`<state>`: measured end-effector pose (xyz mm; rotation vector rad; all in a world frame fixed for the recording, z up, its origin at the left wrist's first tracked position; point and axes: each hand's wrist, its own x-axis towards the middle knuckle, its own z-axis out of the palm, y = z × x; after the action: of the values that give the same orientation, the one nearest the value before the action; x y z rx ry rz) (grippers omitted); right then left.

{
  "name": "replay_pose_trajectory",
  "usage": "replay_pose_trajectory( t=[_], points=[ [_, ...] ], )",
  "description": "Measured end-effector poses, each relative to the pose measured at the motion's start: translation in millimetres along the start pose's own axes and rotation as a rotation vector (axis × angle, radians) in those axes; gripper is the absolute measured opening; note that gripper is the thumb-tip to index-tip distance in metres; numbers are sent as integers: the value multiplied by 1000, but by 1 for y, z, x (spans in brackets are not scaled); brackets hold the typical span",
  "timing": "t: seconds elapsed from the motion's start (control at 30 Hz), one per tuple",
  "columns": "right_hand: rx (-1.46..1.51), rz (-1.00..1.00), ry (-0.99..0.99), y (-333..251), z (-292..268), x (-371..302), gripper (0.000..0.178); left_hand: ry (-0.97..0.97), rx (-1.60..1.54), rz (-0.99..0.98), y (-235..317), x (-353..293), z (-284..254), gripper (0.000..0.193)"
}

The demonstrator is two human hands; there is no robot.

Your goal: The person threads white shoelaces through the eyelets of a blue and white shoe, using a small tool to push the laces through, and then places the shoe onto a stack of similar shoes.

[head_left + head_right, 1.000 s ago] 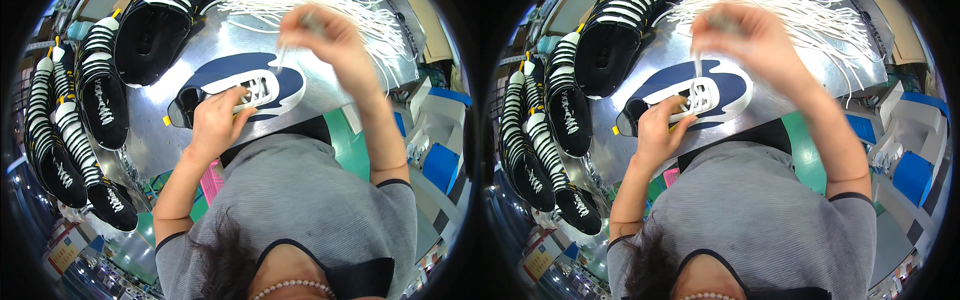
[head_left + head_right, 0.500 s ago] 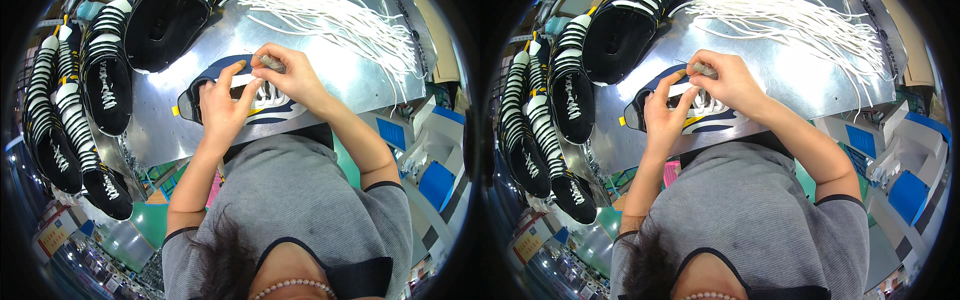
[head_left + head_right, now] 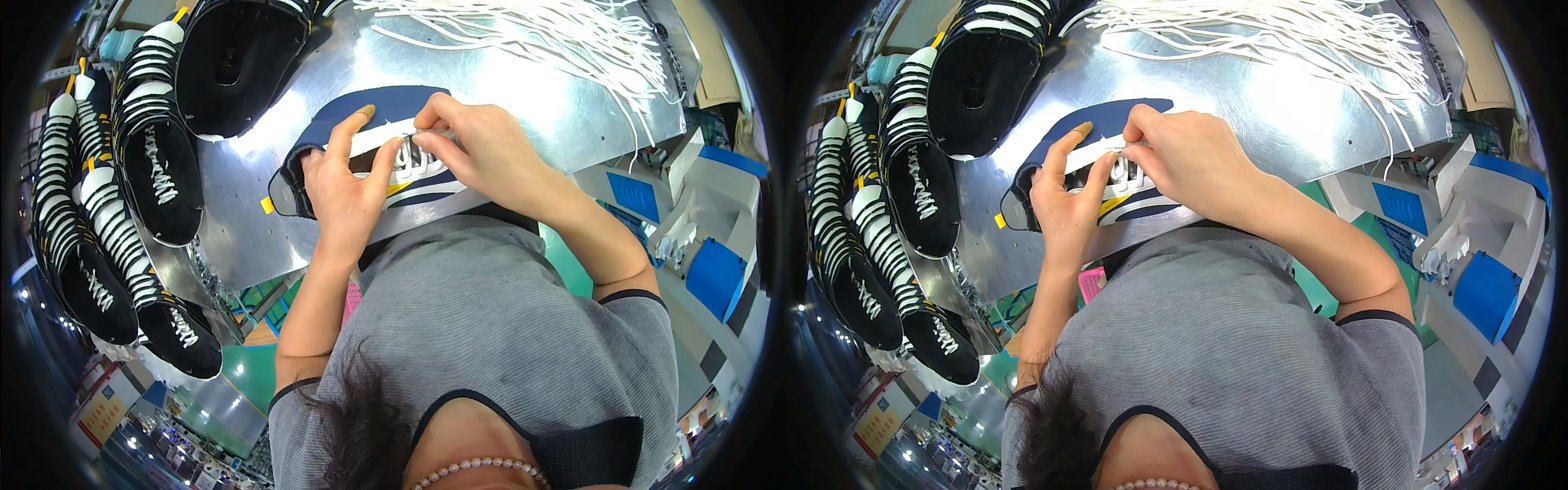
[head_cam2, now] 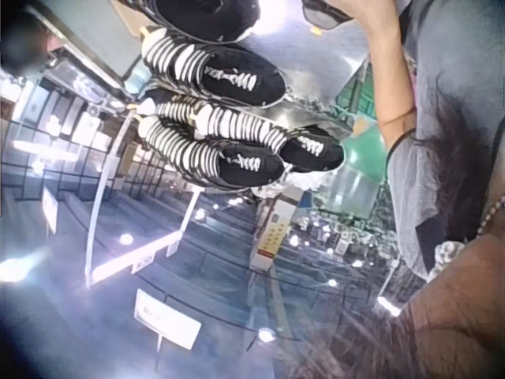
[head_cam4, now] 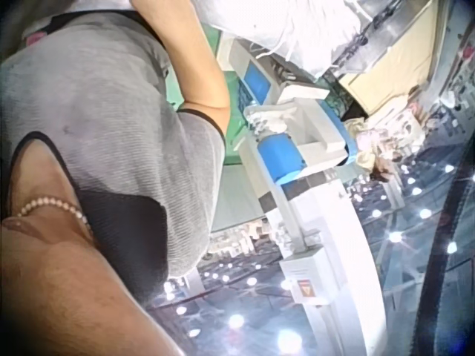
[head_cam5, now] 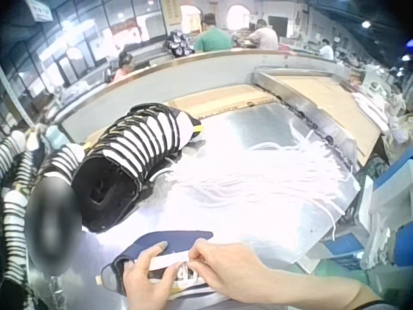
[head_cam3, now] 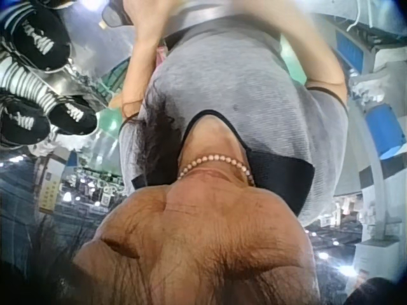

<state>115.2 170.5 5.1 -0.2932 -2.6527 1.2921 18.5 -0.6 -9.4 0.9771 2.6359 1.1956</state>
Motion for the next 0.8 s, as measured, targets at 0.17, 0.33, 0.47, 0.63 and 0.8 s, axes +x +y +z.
replay_pose_trajectory(
  t=[0.17,0.33,0.47,0.63,0.8],
  points=[
    [51,12,-21,2,-1,-1,14,-30,31,12,6,0,-2,39],
    [-166,-33,-48,-5,4,6,23,71,9,223,-6,-4,5,37],
    [-343,-126,-99,-16,29,26,33,72,50,298,3,-8,3,36],
    [-472,-176,-167,-23,-9,16,22,15,-172,123,3,-6,-3,39],
    [9,94,22,2,-22,7,21,20,-347,-71,2,0,-5,41]
  ],
)
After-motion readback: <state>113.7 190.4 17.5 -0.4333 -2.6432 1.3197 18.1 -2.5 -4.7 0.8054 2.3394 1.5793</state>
